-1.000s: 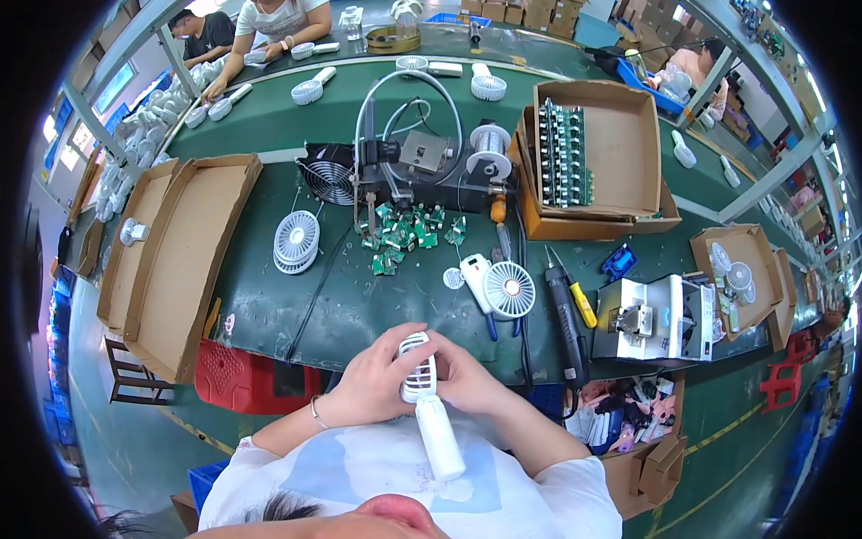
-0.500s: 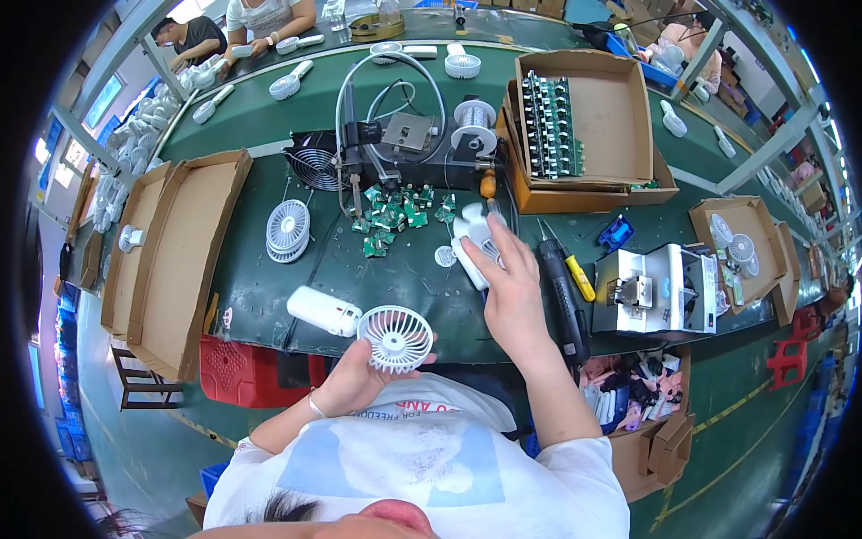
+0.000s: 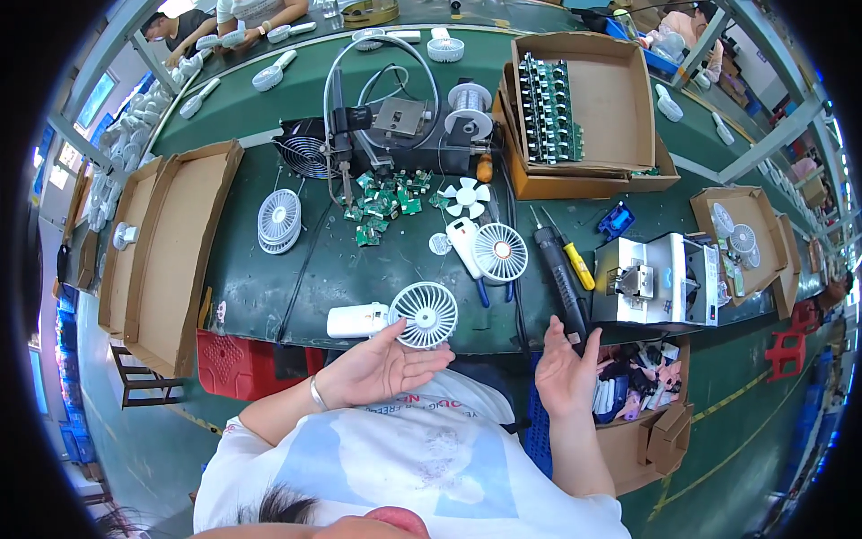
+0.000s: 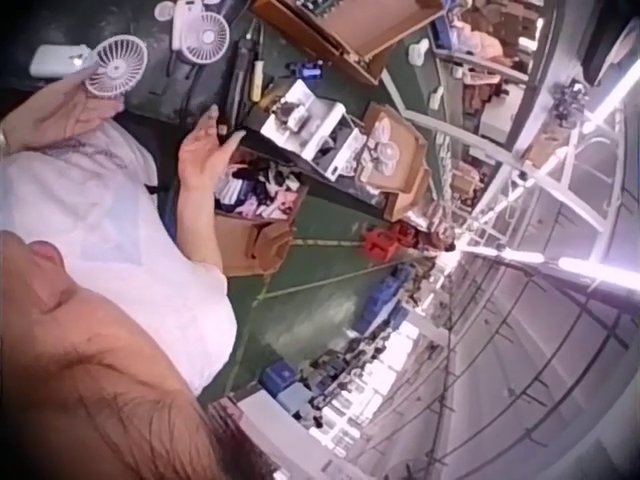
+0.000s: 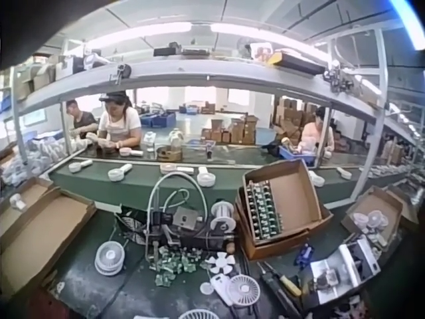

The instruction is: The person assembles portable electric fans by fitting together the fan heads, internal components, and handle casings, securing the parts with an electric screwdriver, and placing the assembled fans into a cardboard tray.

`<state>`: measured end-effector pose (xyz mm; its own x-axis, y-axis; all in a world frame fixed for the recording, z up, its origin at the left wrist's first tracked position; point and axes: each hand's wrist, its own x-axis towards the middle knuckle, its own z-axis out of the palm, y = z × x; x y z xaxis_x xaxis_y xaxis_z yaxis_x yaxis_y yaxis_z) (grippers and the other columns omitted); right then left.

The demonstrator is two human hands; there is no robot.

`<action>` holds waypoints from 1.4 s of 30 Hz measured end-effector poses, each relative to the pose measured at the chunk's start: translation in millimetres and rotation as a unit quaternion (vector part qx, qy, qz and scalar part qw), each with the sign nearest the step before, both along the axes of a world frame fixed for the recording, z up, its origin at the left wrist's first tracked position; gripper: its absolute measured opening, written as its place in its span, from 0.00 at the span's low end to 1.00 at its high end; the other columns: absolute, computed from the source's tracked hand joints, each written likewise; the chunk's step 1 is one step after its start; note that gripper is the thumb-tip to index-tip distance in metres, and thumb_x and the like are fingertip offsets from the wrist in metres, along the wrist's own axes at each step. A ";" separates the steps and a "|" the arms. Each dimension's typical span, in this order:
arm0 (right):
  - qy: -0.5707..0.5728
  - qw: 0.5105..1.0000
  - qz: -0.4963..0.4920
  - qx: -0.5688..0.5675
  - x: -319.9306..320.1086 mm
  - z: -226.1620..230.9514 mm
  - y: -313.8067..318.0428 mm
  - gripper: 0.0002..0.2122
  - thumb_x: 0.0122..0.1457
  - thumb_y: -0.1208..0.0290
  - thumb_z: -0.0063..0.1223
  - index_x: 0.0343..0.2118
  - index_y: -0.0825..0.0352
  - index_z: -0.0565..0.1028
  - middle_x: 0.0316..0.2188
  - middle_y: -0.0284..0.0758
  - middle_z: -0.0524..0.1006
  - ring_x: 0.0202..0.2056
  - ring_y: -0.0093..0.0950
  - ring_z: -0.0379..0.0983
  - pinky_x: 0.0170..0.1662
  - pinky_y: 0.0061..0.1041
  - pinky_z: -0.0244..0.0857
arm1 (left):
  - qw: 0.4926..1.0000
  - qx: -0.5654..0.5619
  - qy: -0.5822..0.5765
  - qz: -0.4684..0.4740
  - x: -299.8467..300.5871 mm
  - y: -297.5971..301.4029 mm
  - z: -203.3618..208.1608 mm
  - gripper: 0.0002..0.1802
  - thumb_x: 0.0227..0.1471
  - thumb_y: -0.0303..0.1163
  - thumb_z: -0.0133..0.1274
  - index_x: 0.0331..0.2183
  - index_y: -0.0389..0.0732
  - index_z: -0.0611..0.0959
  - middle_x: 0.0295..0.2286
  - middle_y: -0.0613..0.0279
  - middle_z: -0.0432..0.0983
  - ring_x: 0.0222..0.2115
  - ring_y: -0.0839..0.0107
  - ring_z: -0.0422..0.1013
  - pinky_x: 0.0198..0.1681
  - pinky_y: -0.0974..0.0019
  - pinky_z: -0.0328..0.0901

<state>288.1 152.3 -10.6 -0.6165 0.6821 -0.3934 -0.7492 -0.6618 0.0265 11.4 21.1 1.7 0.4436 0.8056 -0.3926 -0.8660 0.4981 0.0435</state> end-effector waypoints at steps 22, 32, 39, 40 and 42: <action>-0.577 0.479 -0.465 0.471 -17.2 116.8 1.5 0.24 0.66 0.55 0.24 0.32 0.71 0.71 0.24 0.42 0.74 0.27 0.30 0.72 0.33 0.25 0.68 | 0.656 0.585 0.455 0.144 -14.3 -37.9 142.4 0.20 0.51 0.28 0.53 0.43 0.24 0.76 0.43 0.38 0.73 0.45 0.50 0.71 0.49 0.54 0.65; -0.345 0.420 -0.198 0.816 -60.0 118.6 21.9 0.29 0.60 0.44 0.37 0.28 0.72 0.75 0.18 0.40 0.75 0.23 0.30 0.67 0.30 0.29 0.60 | 0.235 0.321 0.917 0.039 -11.3 -20.2 63.1 0.30 0.42 0.37 0.63 0.48 0.42 0.74 0.48 0.50 0.69 0.52 0.51 0.63 0.56 0.51 0.56; -0.055 0.705 0.301 0.640 -60.9 50.6 51.4 0.42 0.52 0.35 0.45 0.46 0.83 0.67 0.26 0.46 0.76 0.28 0.31 0.75 0.33 0.27 0.68 | 0.256 0.308 0.916 0.029 -10.1 -14.8 8.6 0.25 0.41 0.37 0.63 0.44 0.45 0.76 0.43 0.52 0.70 0.47 0.54 0.66 0.50 0.52 0.59; -0.054 0.705 0.302 0.640 -59.2 48.1 50.4 0.42 0.52 0.35 0.45 0.46 0.83 0.67 0.26 0.46 0.76 0.28 0.31 0.75 0.33 0.27 0.68 | 0.266 0.296 0.916 0.043 -7.6 -16.5 6.8 0.25 0.40 0.36 0.63 0.44 0.47 0.76 0.42 0.53 0.71 0.46 0.54 0.67 0.49 0.53 0.61; -0.137 0.726 0.252 0.625 -62.1 54.3 40.8 0.38 0.56 0.39 0.41 0.46 0.81 0.67 0.23 0.44 0.75 0.25 0.29 0.74 0.30 0.25 0.66 | 0.264 0.294 0.917 0.054 -3.4 -18.3 2.1 0.25 0.41 0.37 0.63 0.43 0.47 0.76 0.42 0.53 0.71 0.45 0.54 0.67 0.48 0.54 0.61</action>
